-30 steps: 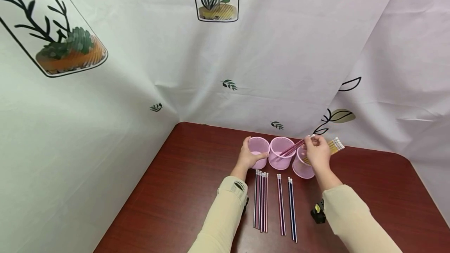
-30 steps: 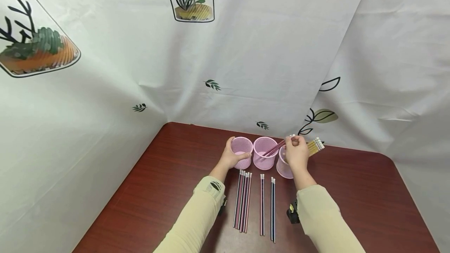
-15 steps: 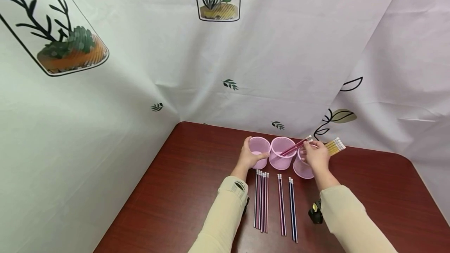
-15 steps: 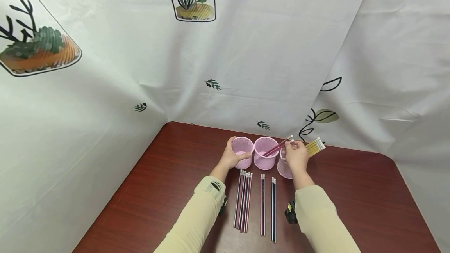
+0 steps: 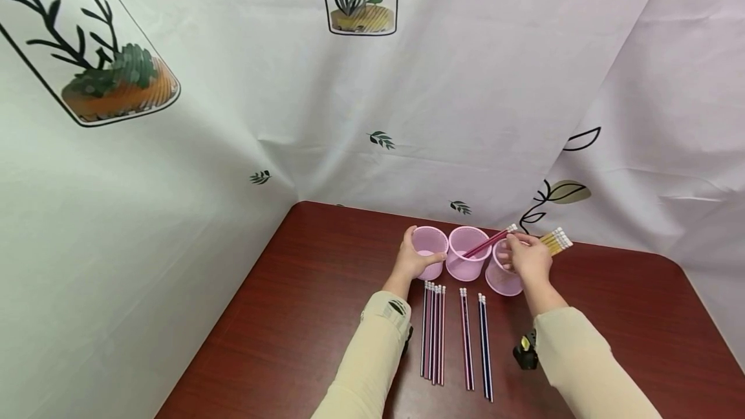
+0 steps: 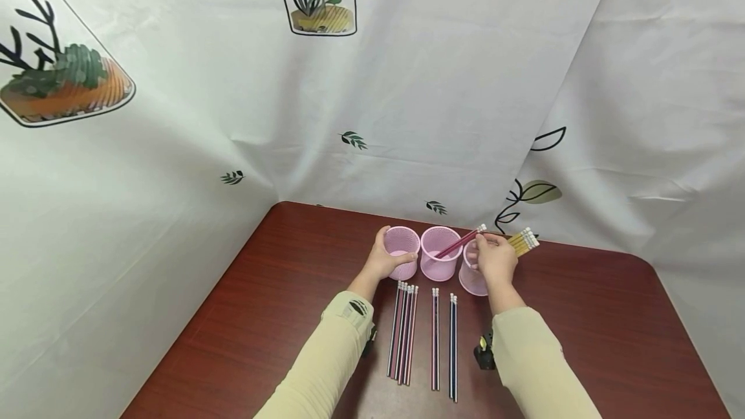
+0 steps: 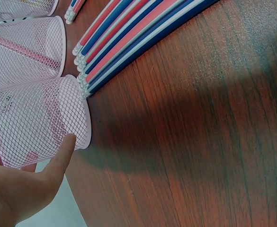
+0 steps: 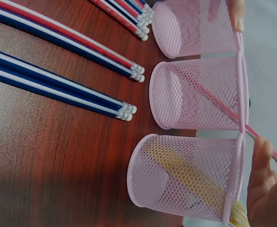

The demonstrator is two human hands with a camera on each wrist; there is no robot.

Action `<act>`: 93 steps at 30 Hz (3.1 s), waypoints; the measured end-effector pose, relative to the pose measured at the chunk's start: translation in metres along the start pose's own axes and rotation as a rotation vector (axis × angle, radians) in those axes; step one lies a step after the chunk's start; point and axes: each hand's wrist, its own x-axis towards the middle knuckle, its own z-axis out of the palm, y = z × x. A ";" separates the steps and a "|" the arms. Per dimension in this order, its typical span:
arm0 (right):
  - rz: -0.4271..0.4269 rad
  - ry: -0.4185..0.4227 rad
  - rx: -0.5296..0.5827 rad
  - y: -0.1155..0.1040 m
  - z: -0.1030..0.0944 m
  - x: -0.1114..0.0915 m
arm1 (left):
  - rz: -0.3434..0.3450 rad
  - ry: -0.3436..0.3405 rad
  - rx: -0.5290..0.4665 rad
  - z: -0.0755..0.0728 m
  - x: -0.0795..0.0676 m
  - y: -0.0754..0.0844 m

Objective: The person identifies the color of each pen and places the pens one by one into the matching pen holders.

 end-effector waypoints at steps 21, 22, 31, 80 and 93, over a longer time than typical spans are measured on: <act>-0.387 -0.414 -0.723 0.078 0.023 -0.063 | -0.060 -0.010 0.004 0.000 -0.001 0.005; -0.392 -0.405 -0.763 0.081 0.024 -0.064 | -0.060 -0.011 0.004 0.000 -0.001 0.005; -0.364 -0.342 -0.906 0.092 0.030 -0.066 | -0.058 -0.009 0.017 0.001 0.001 0.004; -0.285 -0.286 -0.599 0.056 0.011 -0.061 | -0.048 -0.016 0.021 -0.001 -0.002 0.006; -0.310 -0.293 -0.460 0.041 0.000 -0.058 | -0.061 -0.017 0.007 0.000 0.001 0.002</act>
